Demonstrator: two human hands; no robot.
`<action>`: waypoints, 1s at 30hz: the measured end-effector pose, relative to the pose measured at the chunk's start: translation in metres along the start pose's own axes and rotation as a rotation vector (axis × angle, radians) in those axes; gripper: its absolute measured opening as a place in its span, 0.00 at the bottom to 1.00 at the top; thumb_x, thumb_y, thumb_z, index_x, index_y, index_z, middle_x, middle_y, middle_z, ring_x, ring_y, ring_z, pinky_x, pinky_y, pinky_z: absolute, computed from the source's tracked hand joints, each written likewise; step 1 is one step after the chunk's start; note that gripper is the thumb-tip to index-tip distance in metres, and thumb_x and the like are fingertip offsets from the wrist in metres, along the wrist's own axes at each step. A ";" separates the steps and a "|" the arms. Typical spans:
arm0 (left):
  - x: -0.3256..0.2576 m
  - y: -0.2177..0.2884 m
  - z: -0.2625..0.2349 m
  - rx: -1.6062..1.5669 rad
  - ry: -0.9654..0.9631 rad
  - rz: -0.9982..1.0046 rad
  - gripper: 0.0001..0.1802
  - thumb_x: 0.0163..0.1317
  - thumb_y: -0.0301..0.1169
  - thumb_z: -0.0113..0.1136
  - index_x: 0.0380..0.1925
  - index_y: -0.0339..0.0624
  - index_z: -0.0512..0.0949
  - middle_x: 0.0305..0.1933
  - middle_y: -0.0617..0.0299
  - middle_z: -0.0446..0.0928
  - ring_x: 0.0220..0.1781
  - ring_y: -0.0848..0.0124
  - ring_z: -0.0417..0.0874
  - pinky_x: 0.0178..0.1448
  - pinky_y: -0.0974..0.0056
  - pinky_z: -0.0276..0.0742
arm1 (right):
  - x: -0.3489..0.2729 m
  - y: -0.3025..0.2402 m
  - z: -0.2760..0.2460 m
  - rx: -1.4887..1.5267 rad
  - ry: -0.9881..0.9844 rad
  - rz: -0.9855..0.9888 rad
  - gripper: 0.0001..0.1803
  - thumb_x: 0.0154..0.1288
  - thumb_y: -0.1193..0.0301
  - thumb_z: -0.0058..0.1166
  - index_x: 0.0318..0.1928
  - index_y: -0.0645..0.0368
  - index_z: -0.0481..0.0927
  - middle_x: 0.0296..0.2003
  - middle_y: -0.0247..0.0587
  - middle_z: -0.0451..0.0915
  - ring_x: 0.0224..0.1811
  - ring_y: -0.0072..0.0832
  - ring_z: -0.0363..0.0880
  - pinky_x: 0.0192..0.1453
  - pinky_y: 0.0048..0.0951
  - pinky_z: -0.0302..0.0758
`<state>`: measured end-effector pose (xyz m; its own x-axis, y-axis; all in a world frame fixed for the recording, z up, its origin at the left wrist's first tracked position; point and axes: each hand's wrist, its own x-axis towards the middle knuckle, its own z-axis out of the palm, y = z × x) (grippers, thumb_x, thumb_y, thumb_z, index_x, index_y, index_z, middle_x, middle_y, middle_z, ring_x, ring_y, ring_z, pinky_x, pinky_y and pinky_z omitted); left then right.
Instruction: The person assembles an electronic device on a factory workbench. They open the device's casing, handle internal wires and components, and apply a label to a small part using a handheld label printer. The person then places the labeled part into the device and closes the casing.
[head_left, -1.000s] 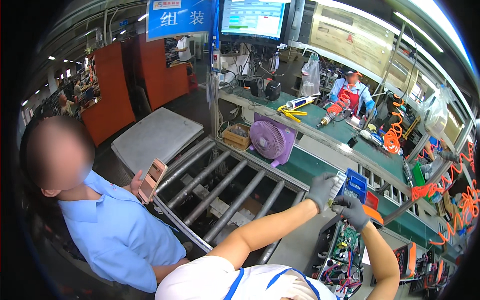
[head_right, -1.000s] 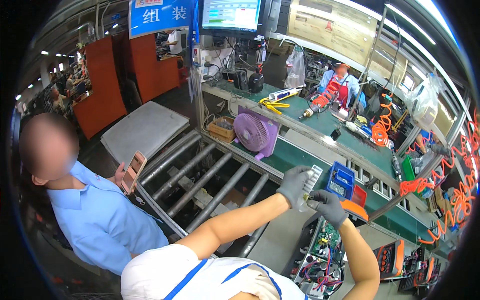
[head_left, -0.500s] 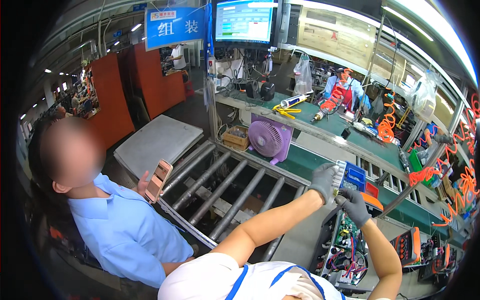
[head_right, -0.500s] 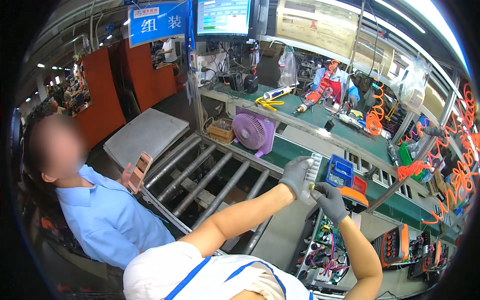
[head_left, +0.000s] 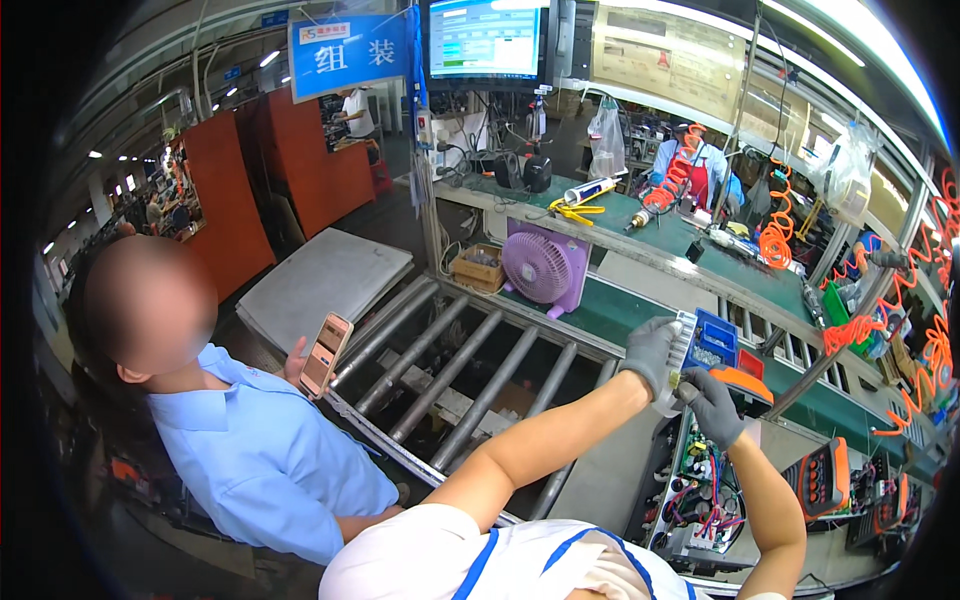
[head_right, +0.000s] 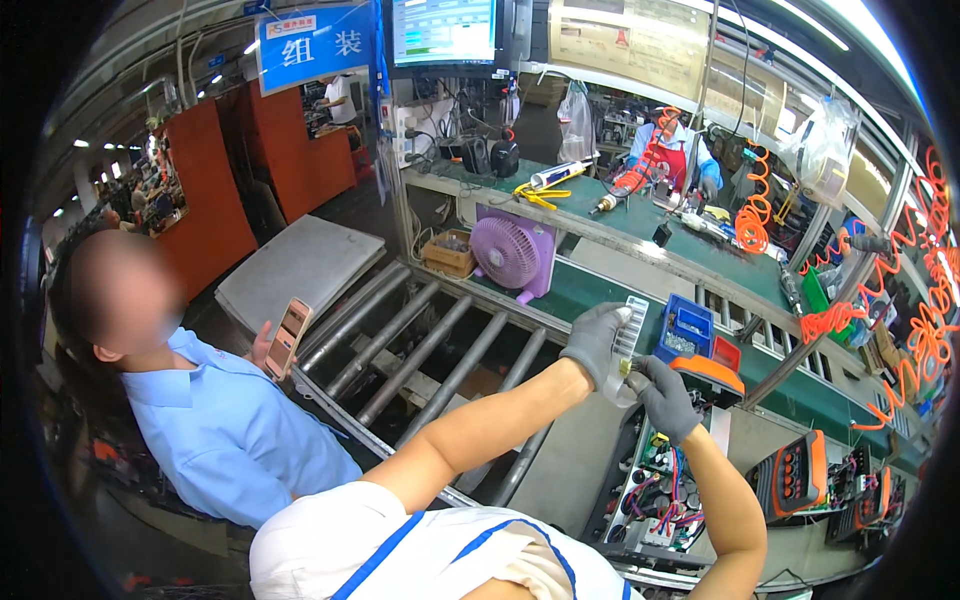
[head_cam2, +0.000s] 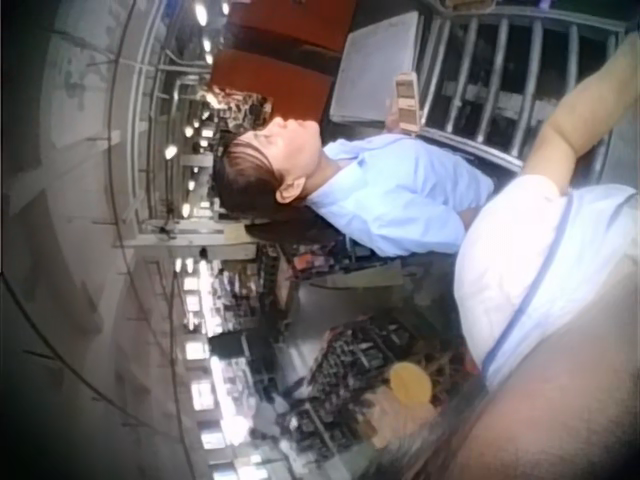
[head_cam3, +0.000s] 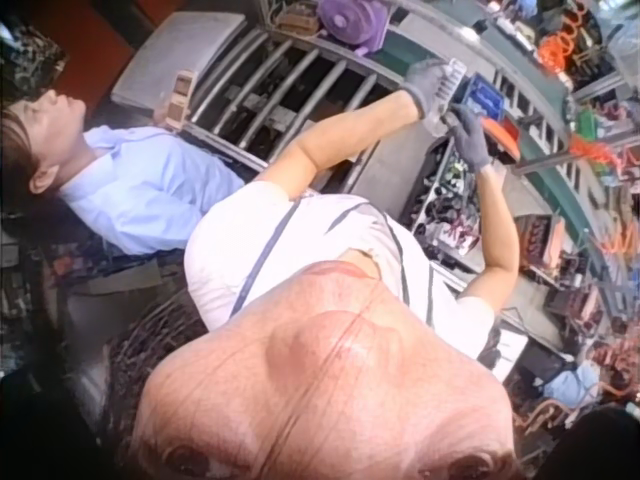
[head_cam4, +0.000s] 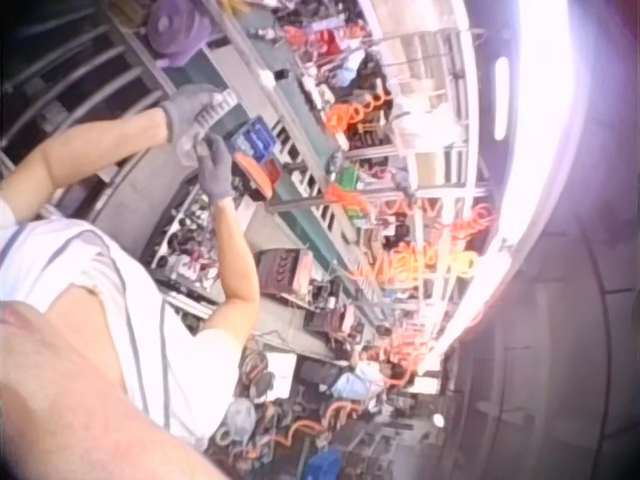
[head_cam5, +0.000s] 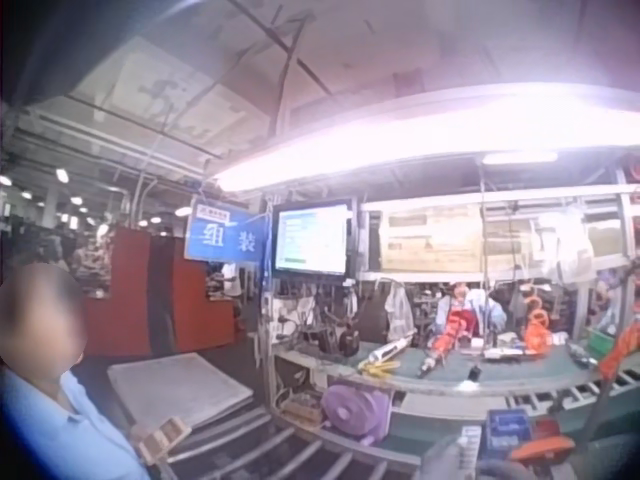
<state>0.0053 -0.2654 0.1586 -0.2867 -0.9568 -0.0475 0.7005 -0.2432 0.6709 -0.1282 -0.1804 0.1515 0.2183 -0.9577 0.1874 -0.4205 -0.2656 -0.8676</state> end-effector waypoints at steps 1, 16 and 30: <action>0.000 -0.001 -0.001 -0.007 -0.004 -0.005 0.06 0.56 0.25 0.57 0.35 0.41 0.77 0.30 0.66 0.78 0.29 0.77 0.76 0.35 0.70 0.74 | -0.001 -0.001 0.000 0.004 -0.003 0.002 0.13 0.65 0.73 0.46 0.48 0.66 0.71 0.36 0.35 0.76 0.38 0.17 0.70 0.42 0.21 0.70; -0.002 -0.005 0.003 -0.063 -0.035 -0.049 0.06 0.57 0.23 0.56 0.35 0.41 0.75 0.29 0.64 0.77 0.27 0.75 0.77 0.33 0.70 0.76 | -0.010 0.003 -0.001 0.070 0.014 0.011 0.14 0.65 0.72 0.45 0.49 0.65 0.71 0.36 0.35 0.77 0.39 0.19 0.72 0.43 0.24 0.70; -0.002 -0.001 0.012 0.056 -0.107 -0.079 0.06 0.59 0.24 0.52 0.37 0.42 0.75 0.29 0.65 0.77 0.26 0.75 0.79 0.30 0.68 0.79 | -0.020 0.004 -0.018 0.569 0.029 0.107 0.20 0.64 0.61 0.44 0.47 0.66 0.73 0.37 0.42 0.79 0.37 0.28 0.78 0.44 0.31 0.73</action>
<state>-0.0028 -0.2616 0.1667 -0.4094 -0.9120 -0.0243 0.6366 -0.3047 0.7084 -0.1499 -0.1642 0.1528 0.1733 -0.9807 0.0901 0.1026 -0.0730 -0.9920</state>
